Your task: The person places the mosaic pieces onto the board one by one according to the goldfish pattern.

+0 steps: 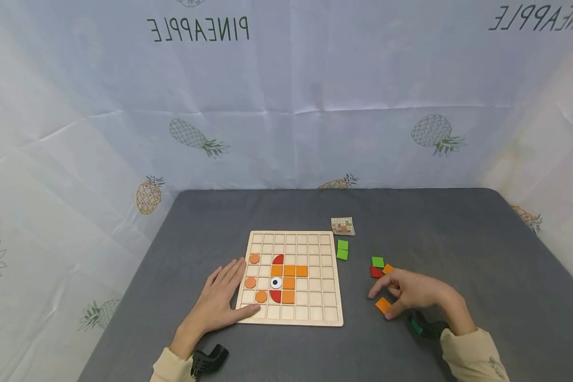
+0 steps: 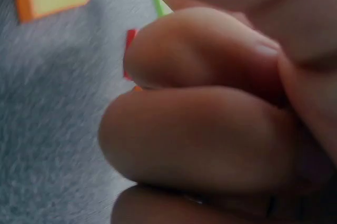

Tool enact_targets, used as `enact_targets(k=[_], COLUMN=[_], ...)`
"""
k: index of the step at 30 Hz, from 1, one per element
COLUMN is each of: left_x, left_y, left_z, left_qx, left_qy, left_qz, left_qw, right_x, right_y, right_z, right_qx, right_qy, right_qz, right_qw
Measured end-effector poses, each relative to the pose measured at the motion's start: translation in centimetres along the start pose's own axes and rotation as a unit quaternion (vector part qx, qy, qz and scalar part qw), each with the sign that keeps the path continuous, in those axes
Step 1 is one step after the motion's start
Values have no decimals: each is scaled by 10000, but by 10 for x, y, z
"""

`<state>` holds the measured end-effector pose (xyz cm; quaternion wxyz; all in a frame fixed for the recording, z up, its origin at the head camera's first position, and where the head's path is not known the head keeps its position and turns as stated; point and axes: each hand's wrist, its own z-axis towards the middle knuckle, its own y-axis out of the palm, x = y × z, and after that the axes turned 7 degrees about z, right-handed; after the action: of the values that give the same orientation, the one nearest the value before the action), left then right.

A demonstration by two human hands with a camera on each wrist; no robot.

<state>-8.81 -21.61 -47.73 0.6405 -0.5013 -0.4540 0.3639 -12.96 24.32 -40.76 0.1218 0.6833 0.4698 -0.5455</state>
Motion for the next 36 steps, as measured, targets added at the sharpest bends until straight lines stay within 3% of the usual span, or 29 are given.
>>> enact_targets(k=[6, 15, 20, 36], left_x=[0, 2, 2, 1], left_y=[-1, -1, -1, 0], left_z=[0, -1, 0, 0], left_qx=[25, -8, -24, -9], left_qy=[9, -25, -39, -24], left_qz=[-2, -52, -9, -39], left_qw=[10000, 10000, 10000, 10000], right_x=[8, 14, 16, 15], right_y=[-1, 0, 2, 5], right_z=[3, 9, 15, 19], right_qx=[-66, 585, 771, 1103], right_qy=[121, -511, -767, -638], right_qz=[274, -675, -789, -1012], right_qw=[9995, 9947, 9909, 9867])
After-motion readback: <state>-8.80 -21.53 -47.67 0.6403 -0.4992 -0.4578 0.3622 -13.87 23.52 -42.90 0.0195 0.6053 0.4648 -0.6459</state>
